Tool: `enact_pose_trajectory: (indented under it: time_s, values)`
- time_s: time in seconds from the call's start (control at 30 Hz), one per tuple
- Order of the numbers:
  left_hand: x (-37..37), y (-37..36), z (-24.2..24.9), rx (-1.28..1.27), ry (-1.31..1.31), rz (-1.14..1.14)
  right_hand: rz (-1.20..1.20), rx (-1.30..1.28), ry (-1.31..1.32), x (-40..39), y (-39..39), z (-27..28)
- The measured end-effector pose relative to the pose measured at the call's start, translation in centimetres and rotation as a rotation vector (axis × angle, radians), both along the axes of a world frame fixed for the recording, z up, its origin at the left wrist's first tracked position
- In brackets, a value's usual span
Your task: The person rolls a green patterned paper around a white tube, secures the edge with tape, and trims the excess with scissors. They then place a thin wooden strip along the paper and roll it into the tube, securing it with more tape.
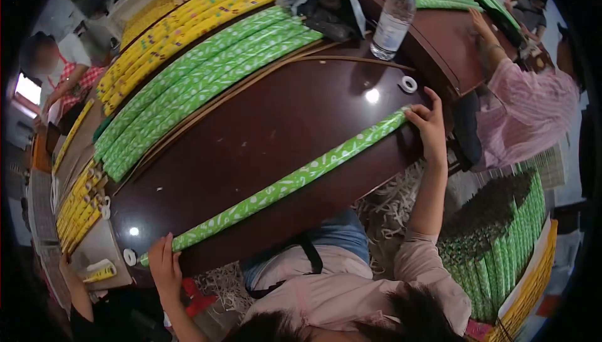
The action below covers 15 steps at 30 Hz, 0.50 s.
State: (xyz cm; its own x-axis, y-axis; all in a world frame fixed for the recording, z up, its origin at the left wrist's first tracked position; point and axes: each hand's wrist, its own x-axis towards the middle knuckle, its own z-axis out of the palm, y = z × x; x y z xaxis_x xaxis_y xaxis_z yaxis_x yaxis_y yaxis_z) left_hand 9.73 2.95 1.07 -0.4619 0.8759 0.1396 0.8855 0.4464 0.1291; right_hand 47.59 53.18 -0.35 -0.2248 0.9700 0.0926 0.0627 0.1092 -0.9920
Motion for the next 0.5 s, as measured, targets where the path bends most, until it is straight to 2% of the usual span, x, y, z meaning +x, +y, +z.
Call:
enact_pose_trajectory:
  time_s: [0.17, 0.2, 0.27, 0.37, 0.4, 0.47, 0.5]
  values:
    - [-5.3, 0.6, 2.1, 0.038, 0.086, -0.049, -0.002, 0.088, 0.055, -5.0, -0.3, 2.4]
    - [-6.8, 1.2, 2.8, 0.035, 0.064, -0.039, 0.008, 0.180, -0.041, -6.6, 0.8, 2.1]
    - [-10.6, 2.5, 3.5, 0.036, 0.079, -0.046, 0.073, 0.197, -0.091, -10.5, 2.7, 2.3]
    - [-17.6, 3.9, 3.6, 0.054, 0.056, -0.117, 0.059, 0.277, -0.340, -16.9, 7.0, 3.1]
    - [-19.5, 4.5, 3.6, 0.088, 0.045, -0.102, 0.030, 0.346, -0.437, -19.3, 9.1, 3.0]
    - [-22.7, 6.5, 4.2, 0.133, 0.047, -0.025, -0.012, 0.308, -0.498, -24.4, 13.1, 2.6]
    - [-24.7, 7.7, 4.3, 0.148, 0.073, 0.019, -0.035, 0.310, -0.515, -25.9, 12.3, 4.6]
